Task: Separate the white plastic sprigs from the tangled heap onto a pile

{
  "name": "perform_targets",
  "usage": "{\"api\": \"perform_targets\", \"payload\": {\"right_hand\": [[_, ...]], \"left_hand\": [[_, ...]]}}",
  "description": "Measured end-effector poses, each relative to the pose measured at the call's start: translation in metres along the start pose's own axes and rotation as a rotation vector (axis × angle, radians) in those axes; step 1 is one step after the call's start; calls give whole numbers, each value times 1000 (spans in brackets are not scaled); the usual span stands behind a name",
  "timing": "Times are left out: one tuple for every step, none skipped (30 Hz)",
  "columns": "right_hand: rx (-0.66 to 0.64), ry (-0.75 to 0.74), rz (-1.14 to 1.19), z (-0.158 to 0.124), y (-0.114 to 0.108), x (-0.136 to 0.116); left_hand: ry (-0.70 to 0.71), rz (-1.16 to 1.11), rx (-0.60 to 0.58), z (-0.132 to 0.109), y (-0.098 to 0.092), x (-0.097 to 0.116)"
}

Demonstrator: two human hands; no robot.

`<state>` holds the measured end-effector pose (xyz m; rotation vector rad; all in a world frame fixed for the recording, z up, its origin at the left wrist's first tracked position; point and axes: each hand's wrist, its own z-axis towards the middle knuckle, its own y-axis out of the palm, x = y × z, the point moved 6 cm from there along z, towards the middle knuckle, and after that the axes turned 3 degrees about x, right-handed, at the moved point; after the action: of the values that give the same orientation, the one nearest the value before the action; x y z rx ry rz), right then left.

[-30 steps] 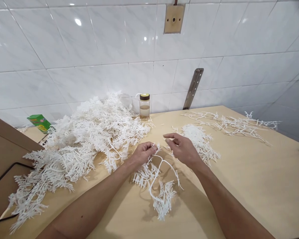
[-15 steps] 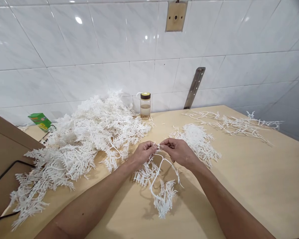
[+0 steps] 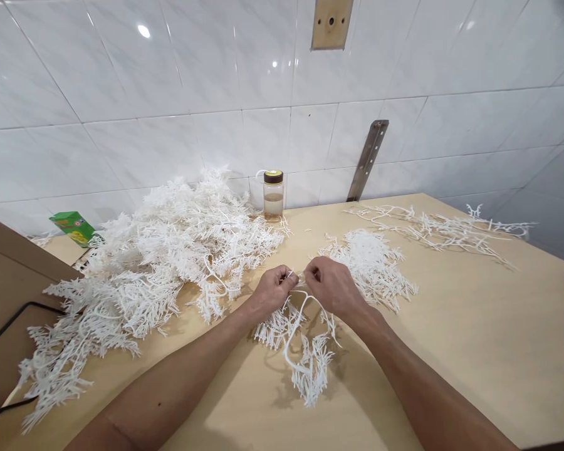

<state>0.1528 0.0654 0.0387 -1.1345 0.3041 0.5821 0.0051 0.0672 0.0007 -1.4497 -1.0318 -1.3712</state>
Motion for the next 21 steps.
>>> {"api": "perform_targets", "payload": {"right_hand": [[58, 29, -64, 2, -5, 7], [117, 71, -118, 5, -11, 16], [164, 120, -144, 7, -19, 26], [205, 170, -149, 8, -27, 35], [240, 203, -128, 9, -34, 41], [261, 226, -81, 9, -40, 45], [258, 241, -12, 9, -42, 46], [225, 239, 75, 9, -42, 44], [166, 223, 167, 8, -37, 39], [87, 196, 250, 7, -30, 31], [-1, 161, 317, 5, -21, 22], [-78, 131, 365, 3, -12, 13], [-135, 113, 401, 1, -4, 7], [-170, 109, 427, -1, 2, 2], [-190, 117, 447, -2, 7, 0], [-201, 128, 461, -3, 11, 0], [-208, 137, 466, -3, 13, 0], [-215, 140, 459, -4, 14, 0], [-221, 135, 439, -3, 14, 0], [-223, 125, 409, -3, 13, 0], [-218, 111, 371, -3, 11, -1]], "left_hand": [[-1, -1, -3, -1, 0, 0], [-7, -10, -4, -1, -1, 1], [-17, -27, -4, -2, -1, 1], [-32, -49, -3, -2, -1, 0], [-51, -71, -1, -2, 0, 0], [-71, -91, 4, -2, 0, -1], [-88, -109, 12, -2, 0, -1], [-103, -124, 20, -1, 0, -2], [-114, -135, 27, -1, 0, -2], [-119, -145, 38, 0, 0, -2], [-119, -152, 51, 0, 0, -2], [-114, -155, 64, 0, -1, -2], [-107, -156, 77, 1, -2, -1], [-103, -156, 90, 1, -2, -1], [-103, -158, 98, 1, -2, -2], [-110, -164, 101, 1, -2, -2], [-121, -173, 100, 1, -2, -3], [-134, -180, 95, 1, -2, -3], [-146, -185, 88, 1, -1, -4], [-154, -186, 82, 1, -1, -4], [-154, -182, 81, 0, -1, -4]]}}
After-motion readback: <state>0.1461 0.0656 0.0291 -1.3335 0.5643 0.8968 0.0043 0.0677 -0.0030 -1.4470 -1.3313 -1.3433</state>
